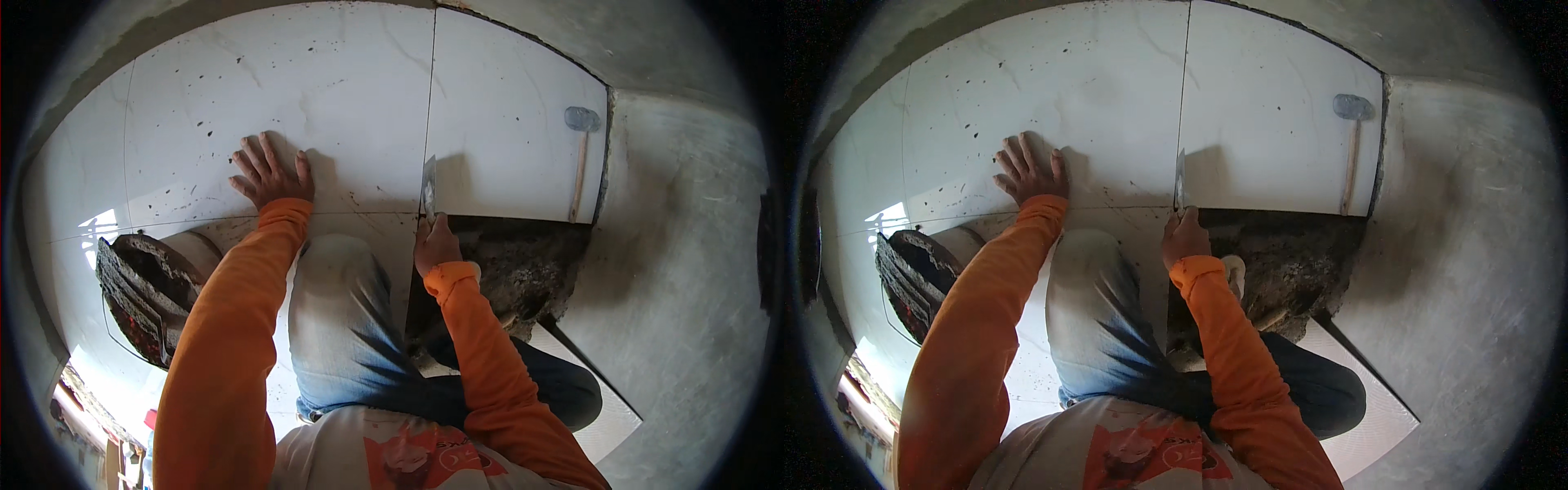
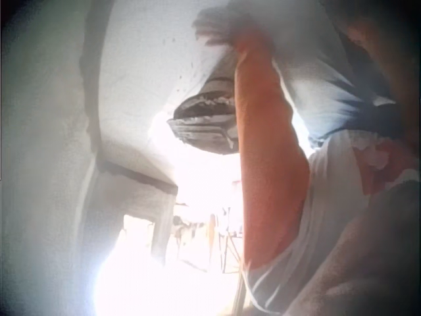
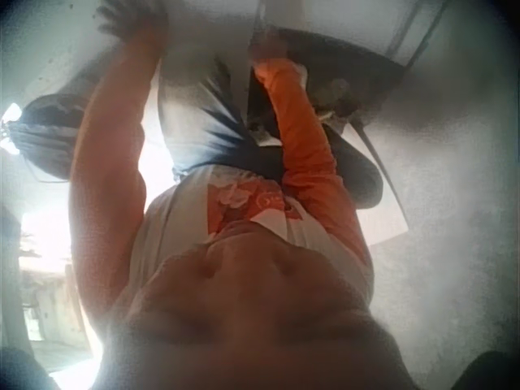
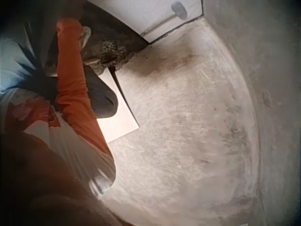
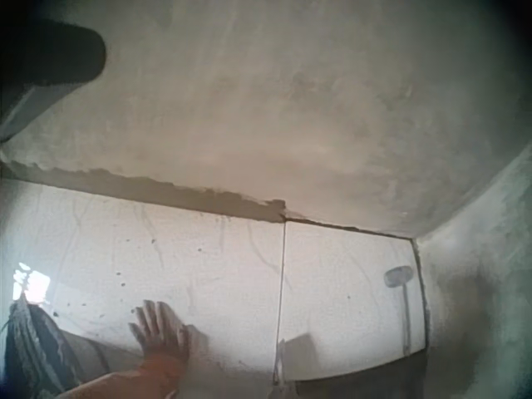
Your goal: The person installs floor tiles by positioning them on adhesive and tapping them with a rubber mallet to level them. They use a trowel to apply and adjust the mortar at the edges and in the corner.
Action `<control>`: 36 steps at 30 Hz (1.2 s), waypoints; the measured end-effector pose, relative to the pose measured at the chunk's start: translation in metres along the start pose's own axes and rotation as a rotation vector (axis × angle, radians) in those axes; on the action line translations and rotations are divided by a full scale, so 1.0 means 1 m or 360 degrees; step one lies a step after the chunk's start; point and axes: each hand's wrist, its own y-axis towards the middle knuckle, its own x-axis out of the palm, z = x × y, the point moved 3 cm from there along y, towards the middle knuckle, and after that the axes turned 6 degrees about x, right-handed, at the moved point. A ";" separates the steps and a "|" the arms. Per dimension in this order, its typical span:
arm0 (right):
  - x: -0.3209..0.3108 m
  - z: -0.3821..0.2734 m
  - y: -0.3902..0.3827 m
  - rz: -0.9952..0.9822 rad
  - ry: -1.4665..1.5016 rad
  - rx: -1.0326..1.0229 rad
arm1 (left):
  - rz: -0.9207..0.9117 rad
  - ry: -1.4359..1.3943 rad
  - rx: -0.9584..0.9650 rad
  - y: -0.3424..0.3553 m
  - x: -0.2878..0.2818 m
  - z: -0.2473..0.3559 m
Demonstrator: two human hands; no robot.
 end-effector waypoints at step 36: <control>-0.168 0.429 -0.173 0.0993 -0.0385 0.0465 | -0.0783 -0.0522 -0.0067 -0.028 0.023 0.002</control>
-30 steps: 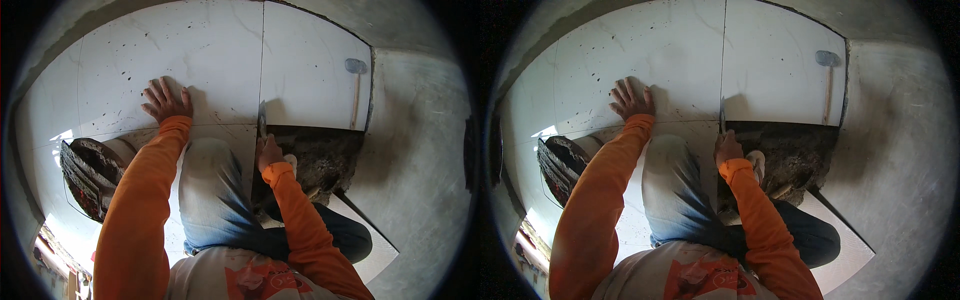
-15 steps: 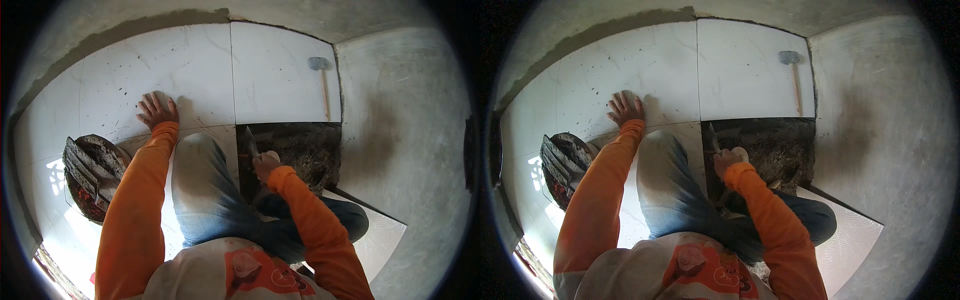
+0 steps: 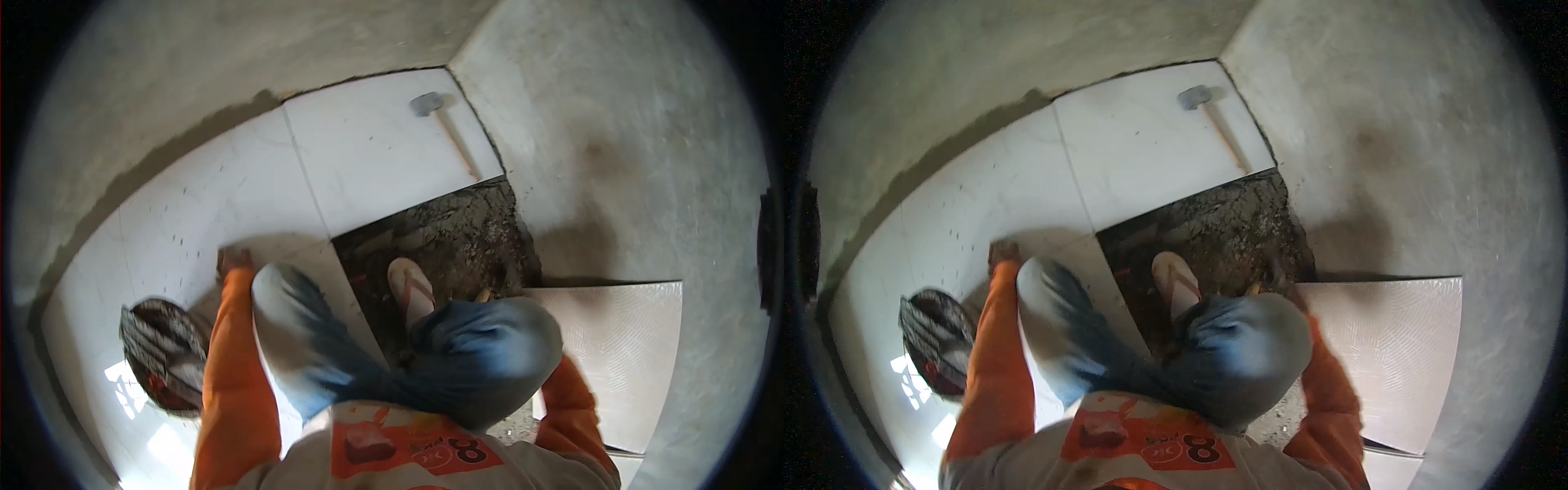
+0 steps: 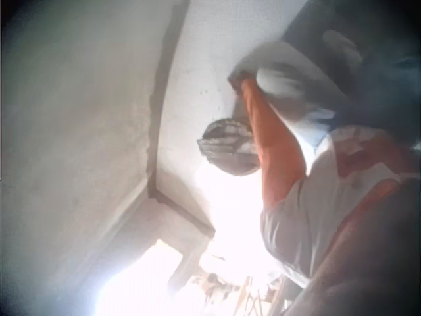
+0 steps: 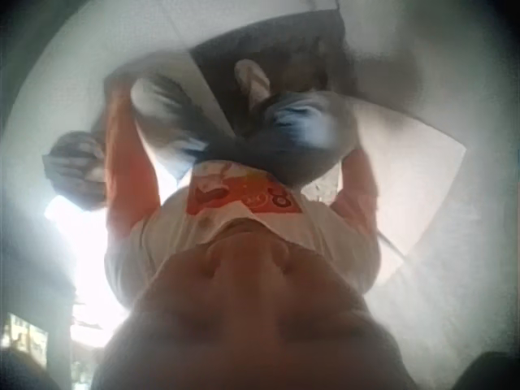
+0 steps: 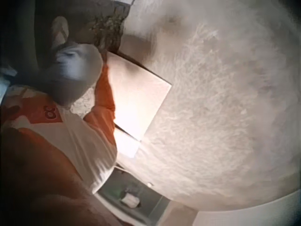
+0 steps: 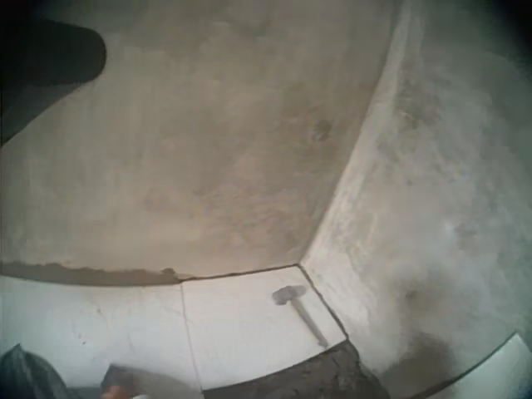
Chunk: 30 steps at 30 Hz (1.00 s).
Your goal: The person installs floor tiles by positioning them on adhesive and tapping them with a rubber mallet to level them. They use a trowel to apply and adjust the mortar at the edges and in the corner.
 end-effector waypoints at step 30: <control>0.130 -0.266 0.181 -0.0250 0.3073 0.0557 | -0.0090 0.0314 0.1370 -0.073 0.064 0.194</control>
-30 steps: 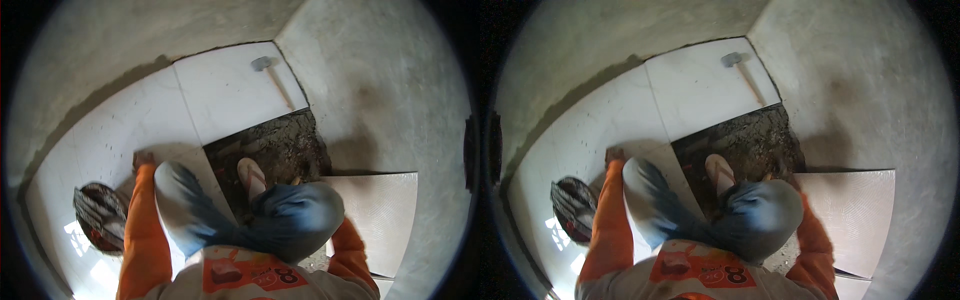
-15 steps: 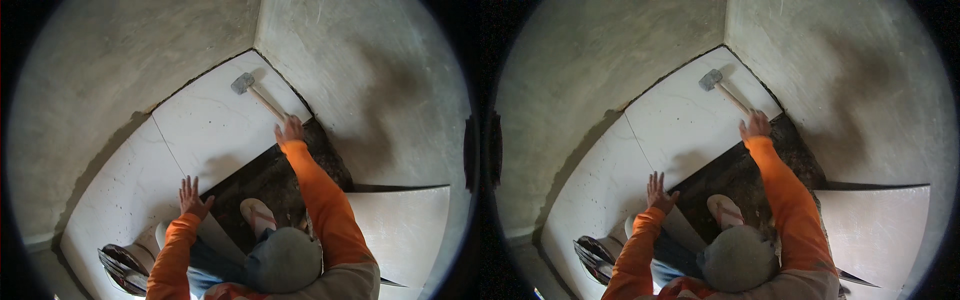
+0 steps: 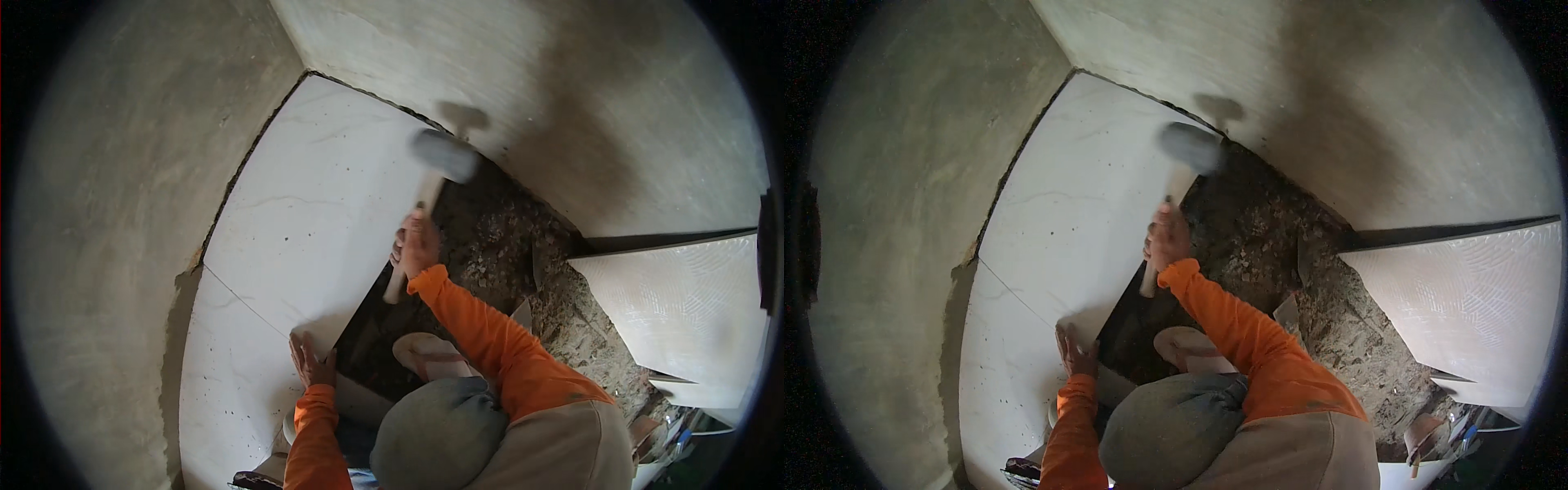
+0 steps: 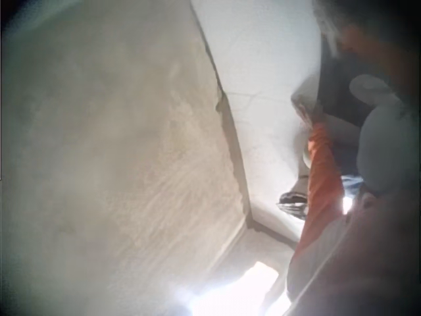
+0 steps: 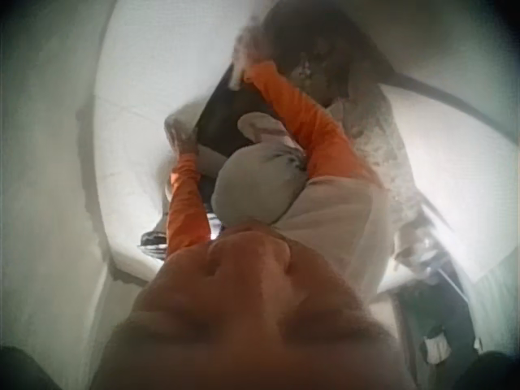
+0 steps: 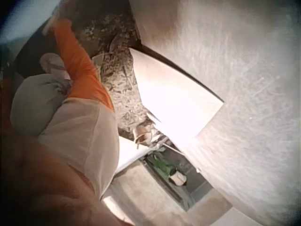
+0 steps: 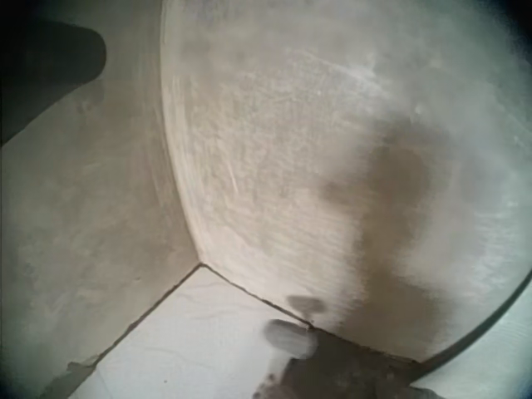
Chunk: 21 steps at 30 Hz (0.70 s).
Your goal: The person installs floor tiles by positioning them on adhesive and tapping them with a rubber mallet to level them. They use a trowel to apply and adjust the mortar at the edges and in the corner.
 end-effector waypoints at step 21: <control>-0.034 -0.010 0.023 0.0572 0.1321 0.0584 | 0.0057 0.0008 0.0043 -0.004 0.000 -0.004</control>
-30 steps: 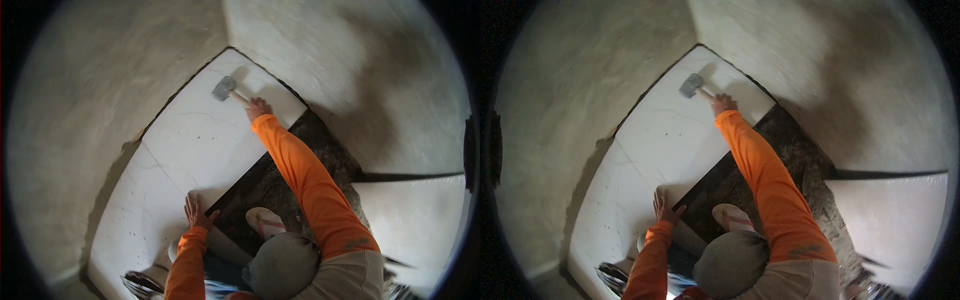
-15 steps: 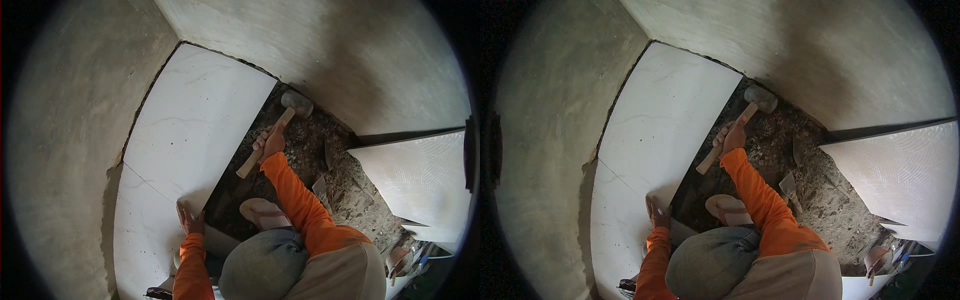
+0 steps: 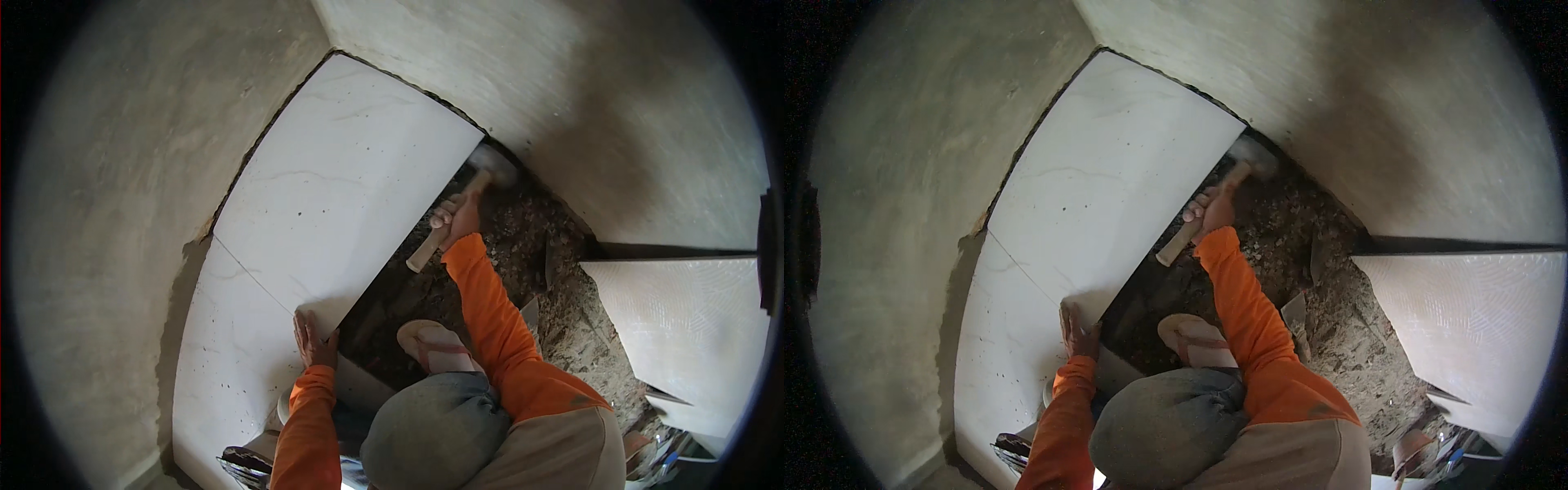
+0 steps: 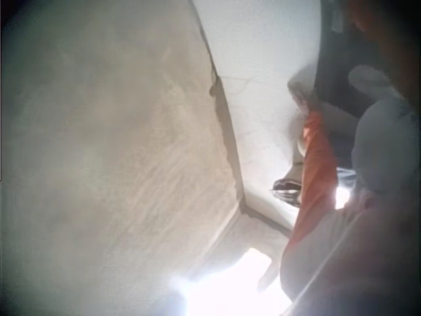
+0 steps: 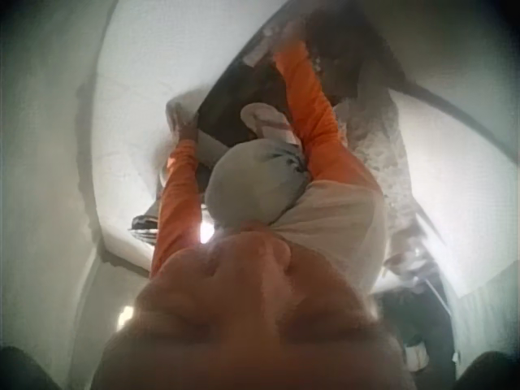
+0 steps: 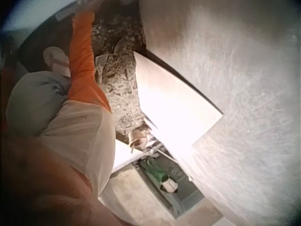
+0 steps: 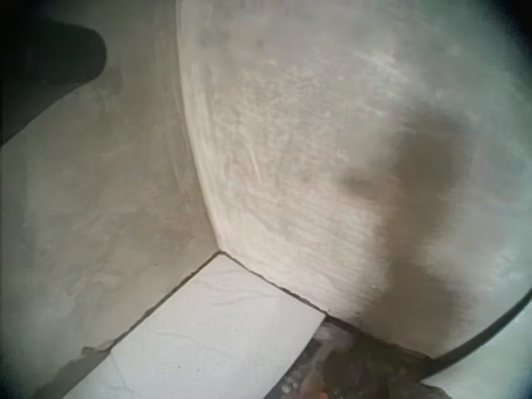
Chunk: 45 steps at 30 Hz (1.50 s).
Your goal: The person installs floor tiles by positioning them on adhesive and tapping them with a rubber mallet to level them. They use a trowel to apply and adjust the mortar at the edges and in the corner.
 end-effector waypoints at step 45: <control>-0.055 -0.016 0.087 -0.0594 -0.0295 0.0121 | -0.0204 0.0088 -0.0189 -0.013 -0.006 -0.006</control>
